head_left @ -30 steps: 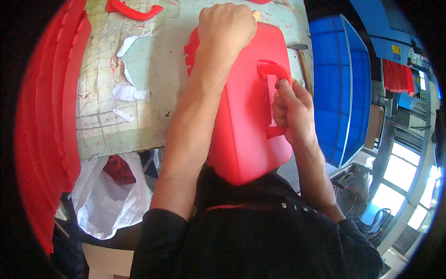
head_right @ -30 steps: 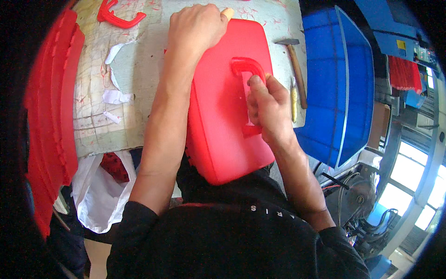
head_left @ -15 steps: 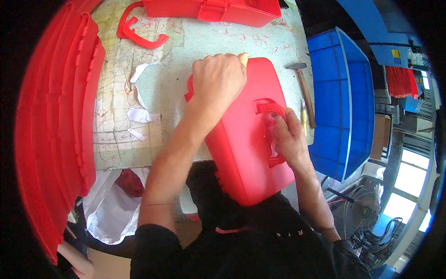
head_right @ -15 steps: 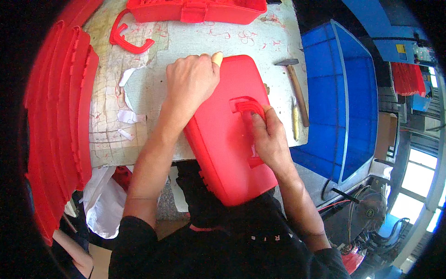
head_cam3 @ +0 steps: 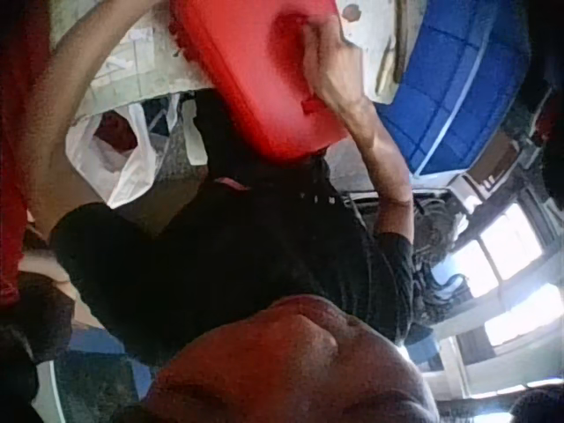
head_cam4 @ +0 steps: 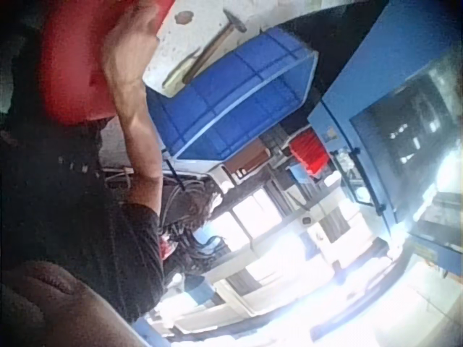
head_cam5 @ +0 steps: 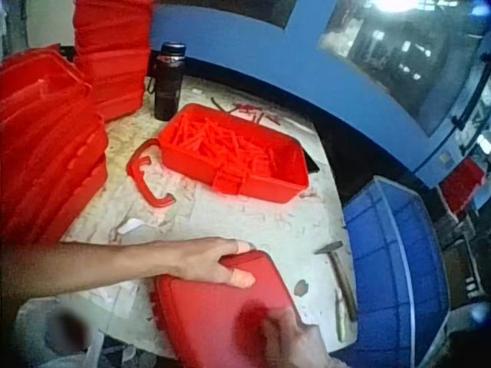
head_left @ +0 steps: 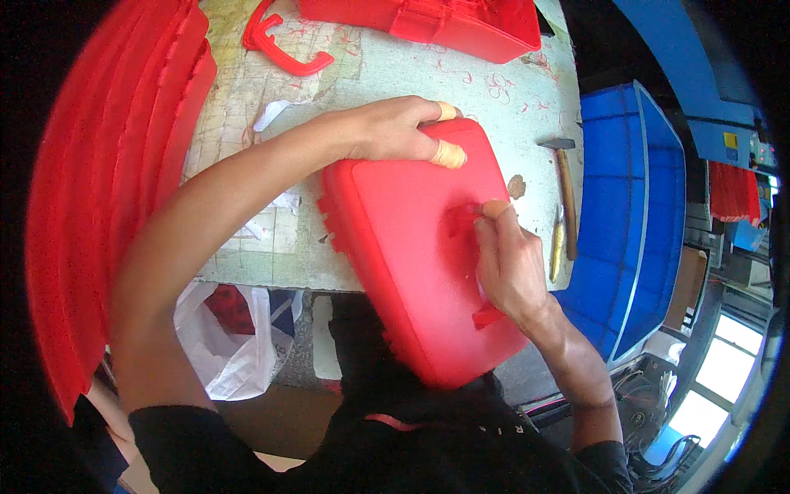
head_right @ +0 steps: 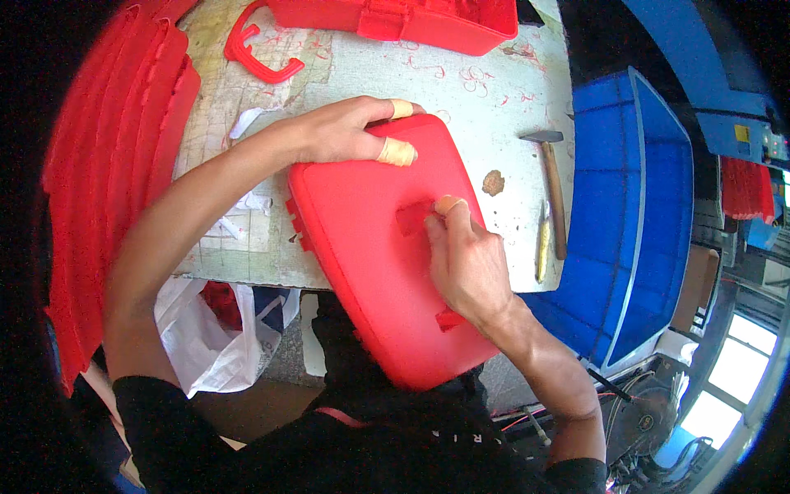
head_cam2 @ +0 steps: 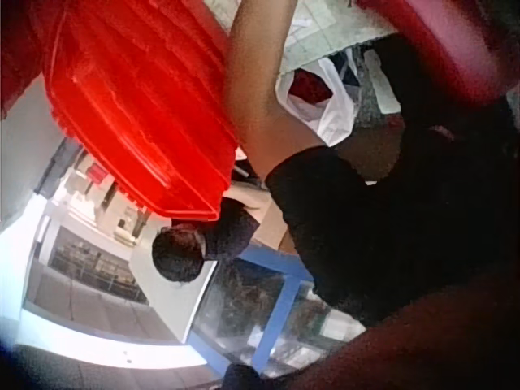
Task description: The person repeatedly trims excess plastic flash from the edges of red plastic containers using a hammer and a small tool. They rotate the containers, tap the tool to break off protrusions, and place finished units aside.
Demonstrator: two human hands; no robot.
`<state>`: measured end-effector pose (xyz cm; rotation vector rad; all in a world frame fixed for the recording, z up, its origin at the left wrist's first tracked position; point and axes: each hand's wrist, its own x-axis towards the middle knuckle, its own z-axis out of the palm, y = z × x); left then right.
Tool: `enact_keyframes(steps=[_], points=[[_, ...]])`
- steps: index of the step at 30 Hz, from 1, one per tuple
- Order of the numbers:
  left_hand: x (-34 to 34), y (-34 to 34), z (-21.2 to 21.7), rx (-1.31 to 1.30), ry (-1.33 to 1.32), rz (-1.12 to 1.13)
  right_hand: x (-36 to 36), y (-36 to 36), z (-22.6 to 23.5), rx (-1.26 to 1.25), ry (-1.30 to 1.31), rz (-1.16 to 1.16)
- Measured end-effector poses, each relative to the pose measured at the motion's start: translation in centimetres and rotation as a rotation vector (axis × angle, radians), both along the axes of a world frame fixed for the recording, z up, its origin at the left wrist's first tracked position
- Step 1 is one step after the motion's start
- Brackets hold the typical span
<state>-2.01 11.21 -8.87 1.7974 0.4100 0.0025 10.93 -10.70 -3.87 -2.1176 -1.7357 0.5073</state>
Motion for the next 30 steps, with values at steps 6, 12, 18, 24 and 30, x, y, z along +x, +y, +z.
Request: enact_keyframes(steps=[6, 12, 18, 24, 30], points=[[-0.5, 0.3, -0.6, -0.163, -0.084, 0.014, 0.7, 0.1, -1.2, 0.071, 0.146, 0.101], [-0.4, 0.2, -2.0, -0.18, -0.217, 0.089, 1.0, 1.3, -1.4, 0.061, 0.181, 0.154], [-1.1, 0.5, -1.5, -0.159, -0.112, 0.077, 1.2, 1.2, -1.8, 0.049, 0.22, 0.191], [-1.5, 0.0, -0.9, -0.101, -0.199, 0.084, 0.3, 2.2, -1.2, 0.039, 0.229, 0.193], [-2.5, 0.8, -1.1, 0.065, -0.187, 0.071, 0.4, 1.2, -1.5, 0.126, -0.247, 0.297]])
